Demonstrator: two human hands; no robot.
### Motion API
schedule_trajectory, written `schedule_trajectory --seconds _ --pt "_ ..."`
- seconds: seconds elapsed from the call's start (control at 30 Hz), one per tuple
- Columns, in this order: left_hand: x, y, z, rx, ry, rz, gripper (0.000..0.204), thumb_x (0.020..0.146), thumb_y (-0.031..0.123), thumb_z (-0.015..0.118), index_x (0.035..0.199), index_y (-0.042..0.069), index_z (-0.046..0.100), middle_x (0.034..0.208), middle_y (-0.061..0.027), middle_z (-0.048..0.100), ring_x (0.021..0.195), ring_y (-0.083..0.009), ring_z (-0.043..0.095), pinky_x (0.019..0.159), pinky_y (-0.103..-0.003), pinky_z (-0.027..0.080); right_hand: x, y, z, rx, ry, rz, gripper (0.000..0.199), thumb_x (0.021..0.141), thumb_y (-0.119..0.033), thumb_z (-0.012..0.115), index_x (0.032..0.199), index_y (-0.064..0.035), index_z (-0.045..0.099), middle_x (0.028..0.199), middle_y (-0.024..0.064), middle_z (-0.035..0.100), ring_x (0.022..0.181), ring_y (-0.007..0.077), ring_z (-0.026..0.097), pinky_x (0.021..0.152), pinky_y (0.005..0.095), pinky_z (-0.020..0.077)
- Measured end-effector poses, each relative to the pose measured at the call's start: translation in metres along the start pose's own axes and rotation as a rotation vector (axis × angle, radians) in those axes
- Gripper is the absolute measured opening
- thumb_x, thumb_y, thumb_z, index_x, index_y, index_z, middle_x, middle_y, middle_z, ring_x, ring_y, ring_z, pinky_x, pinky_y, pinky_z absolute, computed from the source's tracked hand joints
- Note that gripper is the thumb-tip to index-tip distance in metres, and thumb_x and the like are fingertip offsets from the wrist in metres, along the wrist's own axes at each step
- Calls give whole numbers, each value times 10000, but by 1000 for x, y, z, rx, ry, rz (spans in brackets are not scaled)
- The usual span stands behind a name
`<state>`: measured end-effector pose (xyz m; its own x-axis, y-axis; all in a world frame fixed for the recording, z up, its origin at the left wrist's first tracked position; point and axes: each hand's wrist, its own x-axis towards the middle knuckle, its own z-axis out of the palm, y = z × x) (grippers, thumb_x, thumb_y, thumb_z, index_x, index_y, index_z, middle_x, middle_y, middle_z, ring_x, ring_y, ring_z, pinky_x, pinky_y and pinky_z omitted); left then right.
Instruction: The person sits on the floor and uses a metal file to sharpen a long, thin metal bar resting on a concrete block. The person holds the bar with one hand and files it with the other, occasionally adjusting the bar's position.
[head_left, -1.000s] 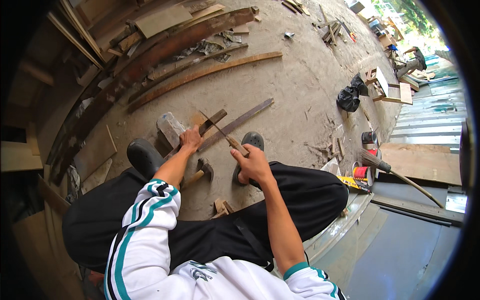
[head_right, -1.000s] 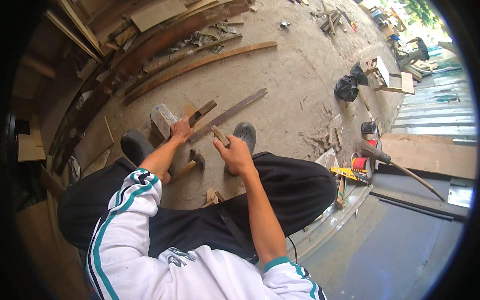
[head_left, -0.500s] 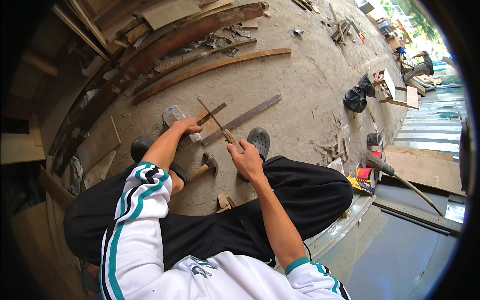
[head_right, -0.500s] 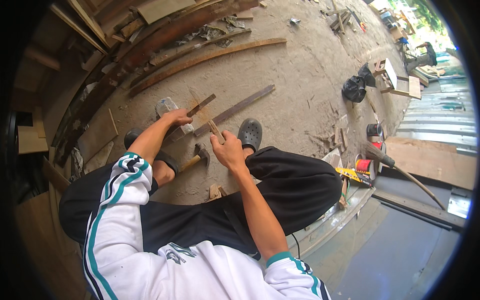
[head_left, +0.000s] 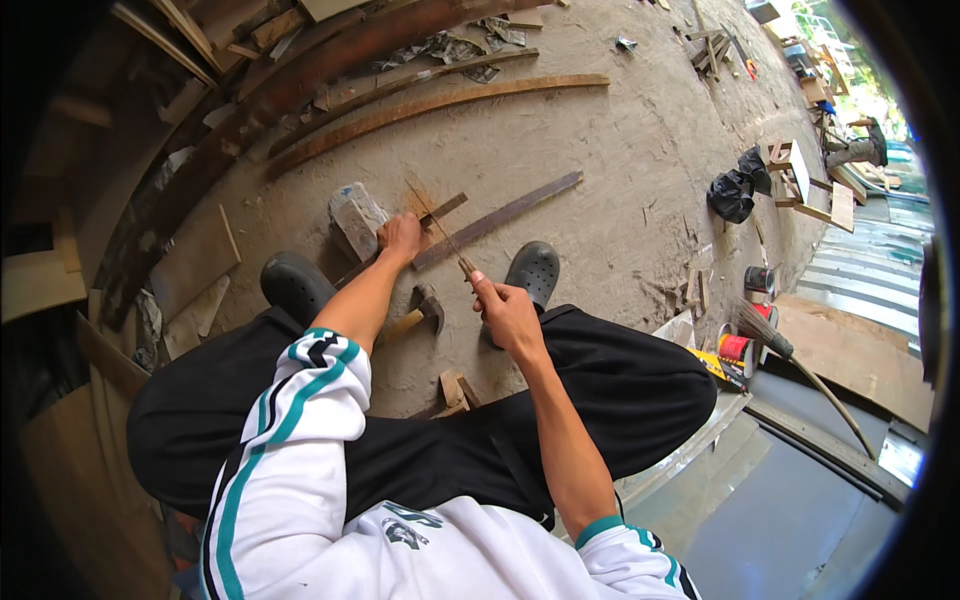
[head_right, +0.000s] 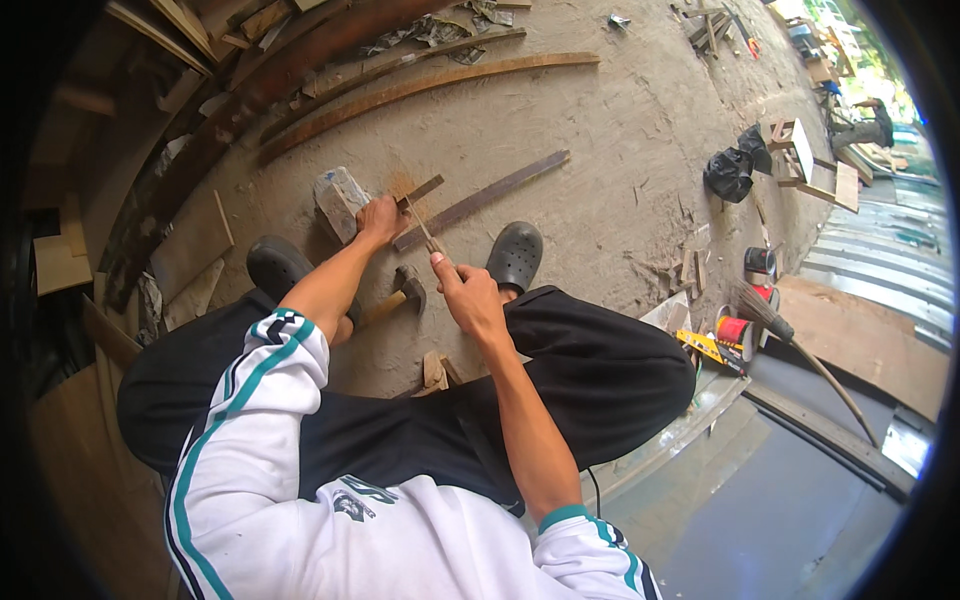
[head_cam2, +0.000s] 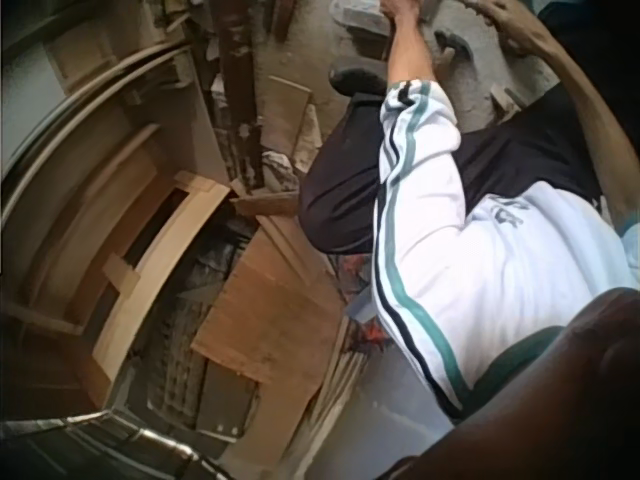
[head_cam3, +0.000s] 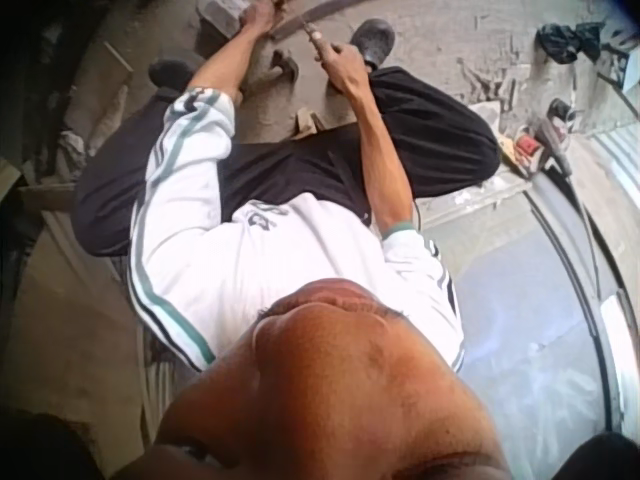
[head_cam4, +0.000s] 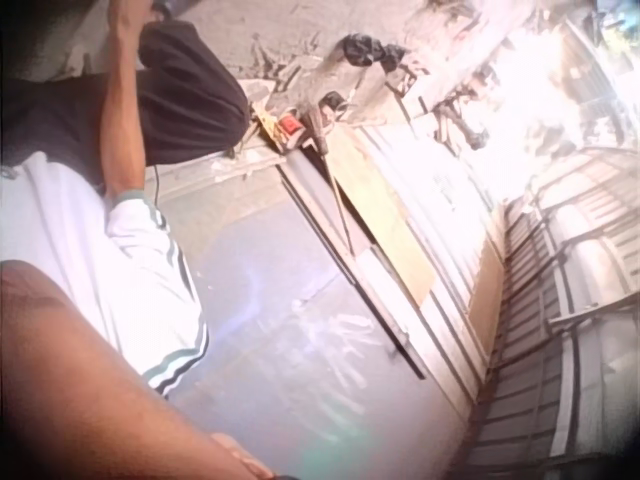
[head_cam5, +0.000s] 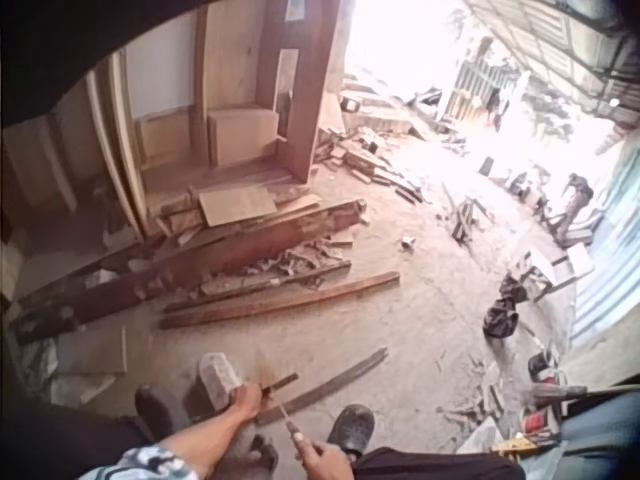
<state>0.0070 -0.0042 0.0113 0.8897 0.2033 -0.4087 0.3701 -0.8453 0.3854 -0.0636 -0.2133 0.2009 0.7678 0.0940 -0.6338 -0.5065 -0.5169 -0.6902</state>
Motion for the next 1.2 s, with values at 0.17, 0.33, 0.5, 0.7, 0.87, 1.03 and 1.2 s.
schedule_trajectory --seconds 0.17,0.33,0.5,0.7,0.87,1.03,1.2 --pt "3 -8 -5 -27 -103 35 380 771 341 751 896 -18 734 890 -256 709 891 -403 706 769 -495 540 1 -16 -2 -97 41 8 502 969 -420 567 737 23 603 531 15 457 422 111 436 444 305 331" --pt "-5 -3 -4 -14 -31 -14 366 791 343 742 899 -6 739 907 -259 710 896 -411 705 769 -492 543 4 -15 4 -129 79 -21 486 964 -383 564 721 36 611 519 37 478 423 120 455 456 306 352" --pt "-18 2 -6 -43 14 -59 354 817 326 716 921 -12 741 915 -254 714 894 -423 702 800 -497 533 7 -21 -3 -184 110 -19 497 951 -380 574 704 49 621 522 64 514 453 125 464 487 311 374" --pt "-5 -2 0 -39 -45 -78 238 823 175 638 893 -29 740 940 -261 713 939 -432 695 865 -510 509 4 -14 -8 -213 66 -14 494 959 -372 578 733 63 637 543 63 539 510 117 497 519 296 385" --pt "-1 -6 -7 -35 -93 -94 237 822 159 619 899 -27 744 976 -266 708 974 -438 683 877 -505 506 -34 -19 -32 -46 114 -22 475 963 -354 596 727 57 626 572 18 540 537 87 479 508 274 363" --pt "-4 5 -12 -64 -154 -100 259 814 147 601 942 -29 741 1053 -268 698 1064 -429 658 932 -488 489 4 4 -4 -212 81 -73 474 957 -367 565 786 70 631 652 182 595 583 262 554 602 362 431" --pt "-1 -3 -10 -64 -132 -101 265 798 138 586 913 -44 739 1024 -287 695 1025 -440 672 905 -501 496 8 -1 -8 -160 48 -55 480 954 -375 563 768 65 614 615 148 573 557 217 535 579 360 419"
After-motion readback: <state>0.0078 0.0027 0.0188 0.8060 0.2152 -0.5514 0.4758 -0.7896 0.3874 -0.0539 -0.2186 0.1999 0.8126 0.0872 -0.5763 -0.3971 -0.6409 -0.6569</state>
